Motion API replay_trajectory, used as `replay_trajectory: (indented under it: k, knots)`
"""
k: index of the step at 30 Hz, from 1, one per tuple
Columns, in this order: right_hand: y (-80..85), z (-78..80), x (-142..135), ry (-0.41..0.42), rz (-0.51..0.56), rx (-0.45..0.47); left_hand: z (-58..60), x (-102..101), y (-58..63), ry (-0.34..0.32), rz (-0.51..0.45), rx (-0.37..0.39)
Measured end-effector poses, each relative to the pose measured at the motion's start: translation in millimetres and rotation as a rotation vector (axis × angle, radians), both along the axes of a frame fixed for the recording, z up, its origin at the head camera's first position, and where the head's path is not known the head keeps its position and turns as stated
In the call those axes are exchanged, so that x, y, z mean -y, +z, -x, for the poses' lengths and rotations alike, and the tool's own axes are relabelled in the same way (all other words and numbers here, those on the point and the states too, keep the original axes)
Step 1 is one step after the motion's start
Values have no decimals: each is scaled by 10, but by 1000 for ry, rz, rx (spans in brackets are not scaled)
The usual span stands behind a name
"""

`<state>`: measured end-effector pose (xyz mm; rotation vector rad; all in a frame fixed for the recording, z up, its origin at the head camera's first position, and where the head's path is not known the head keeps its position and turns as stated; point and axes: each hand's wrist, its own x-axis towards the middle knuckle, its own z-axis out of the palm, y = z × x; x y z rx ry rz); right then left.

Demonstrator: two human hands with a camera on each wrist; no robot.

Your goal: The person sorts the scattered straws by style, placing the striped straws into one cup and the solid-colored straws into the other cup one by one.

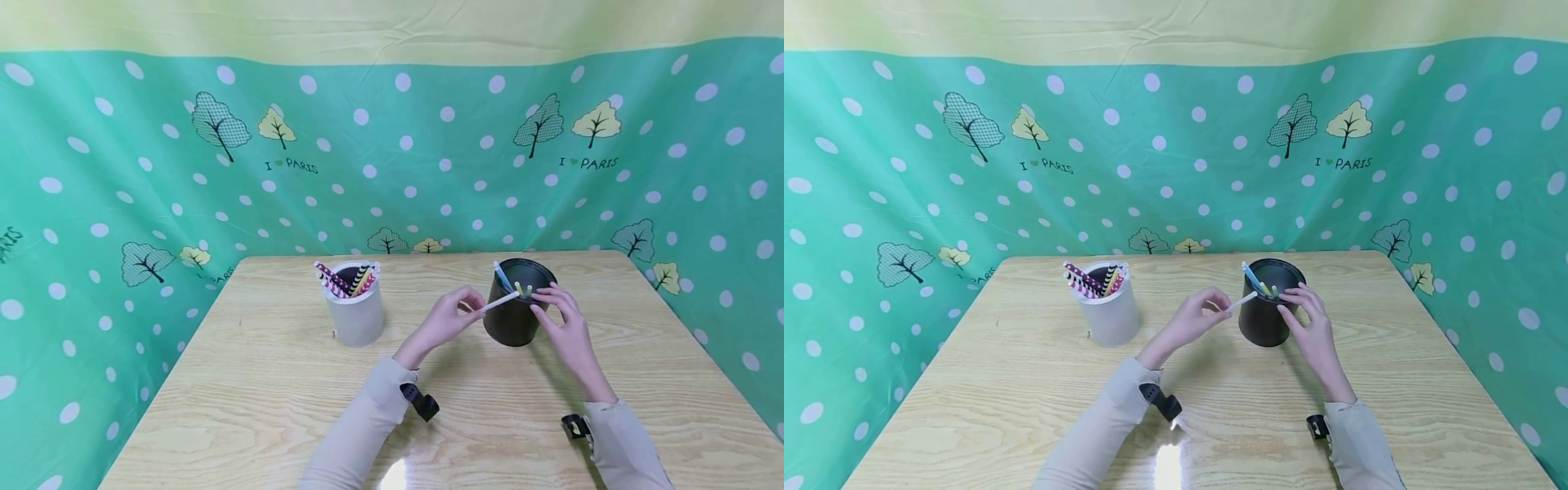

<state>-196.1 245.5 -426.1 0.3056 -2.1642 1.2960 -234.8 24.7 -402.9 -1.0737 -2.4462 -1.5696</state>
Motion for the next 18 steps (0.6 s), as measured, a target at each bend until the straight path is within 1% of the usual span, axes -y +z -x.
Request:
replay_trajectory:
  k: [4,10,18]
  knots:
    - [2,-5,-2,3,1,2,-34,-11,63,-1,-51,4]
    - [3,-3,-6,1,-7,6,-87,-21,164,10,-90,-14]
    - [12,-7,-5,-5,-10,21,-166,-52,375,16,-171,-1]
